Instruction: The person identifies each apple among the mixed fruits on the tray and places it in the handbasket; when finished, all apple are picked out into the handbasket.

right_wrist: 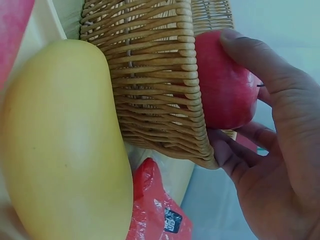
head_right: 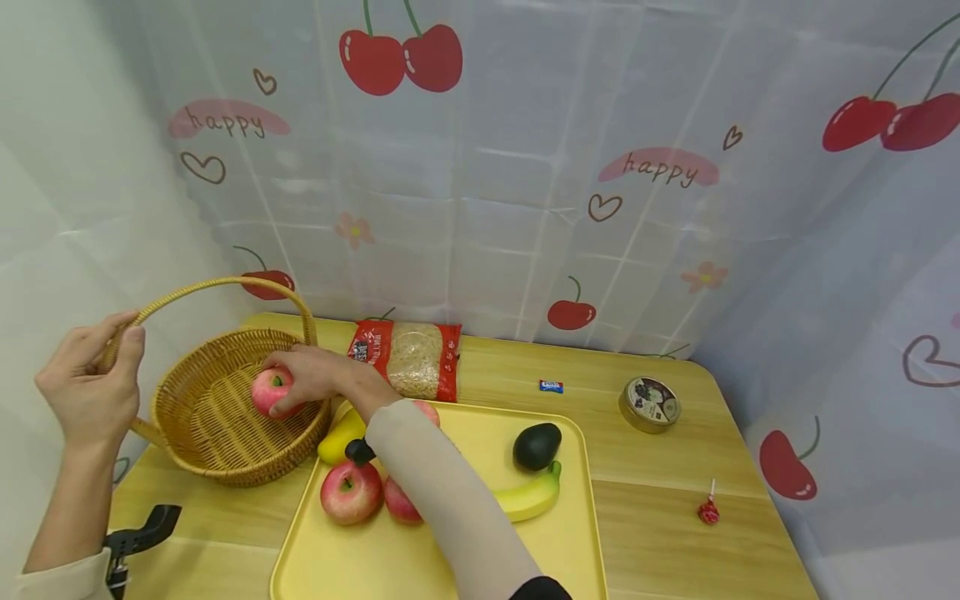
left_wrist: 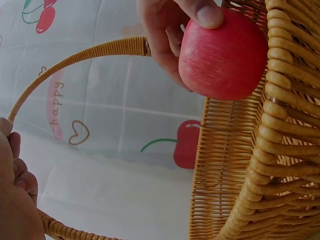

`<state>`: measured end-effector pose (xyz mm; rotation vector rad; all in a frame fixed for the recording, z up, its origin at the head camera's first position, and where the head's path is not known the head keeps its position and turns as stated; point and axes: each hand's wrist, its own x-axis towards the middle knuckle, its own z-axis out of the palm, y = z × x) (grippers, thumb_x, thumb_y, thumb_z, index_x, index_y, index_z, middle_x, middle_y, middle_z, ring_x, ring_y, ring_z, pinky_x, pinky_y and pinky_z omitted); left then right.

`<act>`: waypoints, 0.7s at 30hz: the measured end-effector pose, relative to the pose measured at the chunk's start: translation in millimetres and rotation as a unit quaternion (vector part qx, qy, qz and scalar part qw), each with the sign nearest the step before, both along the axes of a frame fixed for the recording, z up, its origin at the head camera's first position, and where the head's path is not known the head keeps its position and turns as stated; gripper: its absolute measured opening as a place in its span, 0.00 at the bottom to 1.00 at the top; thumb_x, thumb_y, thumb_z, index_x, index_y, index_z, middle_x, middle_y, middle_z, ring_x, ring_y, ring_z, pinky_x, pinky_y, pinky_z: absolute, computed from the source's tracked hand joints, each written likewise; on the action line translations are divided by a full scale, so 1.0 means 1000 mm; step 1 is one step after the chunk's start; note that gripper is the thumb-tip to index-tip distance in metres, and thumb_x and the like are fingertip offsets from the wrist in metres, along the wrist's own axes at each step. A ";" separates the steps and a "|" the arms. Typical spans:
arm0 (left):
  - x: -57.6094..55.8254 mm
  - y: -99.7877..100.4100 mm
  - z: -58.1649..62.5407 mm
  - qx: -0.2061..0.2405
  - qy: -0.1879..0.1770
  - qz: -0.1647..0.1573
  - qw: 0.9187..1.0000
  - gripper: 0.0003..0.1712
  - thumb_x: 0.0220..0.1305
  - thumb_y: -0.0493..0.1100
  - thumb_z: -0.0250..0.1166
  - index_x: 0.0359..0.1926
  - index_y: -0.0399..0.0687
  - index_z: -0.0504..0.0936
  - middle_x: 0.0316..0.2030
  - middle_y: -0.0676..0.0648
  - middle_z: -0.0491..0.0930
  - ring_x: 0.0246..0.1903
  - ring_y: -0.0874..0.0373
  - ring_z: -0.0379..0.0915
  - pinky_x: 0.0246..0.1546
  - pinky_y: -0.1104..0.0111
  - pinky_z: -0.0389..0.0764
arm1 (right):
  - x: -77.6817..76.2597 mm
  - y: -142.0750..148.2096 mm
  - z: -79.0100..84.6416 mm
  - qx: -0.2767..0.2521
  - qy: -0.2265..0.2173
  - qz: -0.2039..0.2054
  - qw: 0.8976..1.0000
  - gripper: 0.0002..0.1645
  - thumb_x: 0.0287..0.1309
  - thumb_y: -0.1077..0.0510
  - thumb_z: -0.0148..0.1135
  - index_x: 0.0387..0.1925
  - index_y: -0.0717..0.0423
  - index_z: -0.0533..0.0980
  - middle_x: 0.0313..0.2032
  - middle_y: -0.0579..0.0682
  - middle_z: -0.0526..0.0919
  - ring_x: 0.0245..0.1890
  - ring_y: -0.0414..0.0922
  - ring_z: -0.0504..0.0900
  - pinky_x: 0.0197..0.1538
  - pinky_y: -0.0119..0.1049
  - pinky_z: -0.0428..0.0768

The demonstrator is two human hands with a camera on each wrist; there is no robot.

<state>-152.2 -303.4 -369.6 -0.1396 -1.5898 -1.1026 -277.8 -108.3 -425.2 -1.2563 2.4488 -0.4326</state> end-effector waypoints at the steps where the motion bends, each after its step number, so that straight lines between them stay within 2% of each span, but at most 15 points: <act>1: 0.000 0.000 0.000 0.000 0.000 0.000 1.000 0.09 0.59 0.29 0.68 0.40 0.26 0.88 0.29 0.64 0.78 0.25 0.71 0.64 0.28 0.82 0.62 | -0.001 -0.001 -0.001 0.001 0.001 0.000 1.000 0.47 0.49 0.33 0.74 0.69 0.32 0.67 0.59 0.39 0.71 0.54 0.34 0.70 0.56 0.27 0.71; 10: 0.000 0.002 0.000 0.004 0.002 -0.006 1.000 0.08 0.59 0.29 0.68 0.40 0.26 0.87 0.28 0.63 0.78 0.24 0.70 0.64 0.27 0.82 0.62 | -0.002 -0.008 -0.007 0.032 0.006 0.031 0.999 0.46 0.50 0.36 0.76 0.69 0.30 0.66 0.64 0.37 0.68 0.60 0.34 0.68 0.61 0.27 0.68; 21: 0.000 0.001 0.000 0.007 0.002 -0.008 1.000 0.08 0.59 0.28 0.68 0.40 0.26 0.87 0.28 0.63 0.78 0.25 0.70 0.64 0.28 0.82 0.62 | 0.003 -0.014 -0.011 0.087 0.065 0.056 0.993 0.46 0.53 0.38 0.75 0.71 0.29 0.64 0.61 0.36 0.70 0.58 0.33 0.70 0.60 0.27 0.68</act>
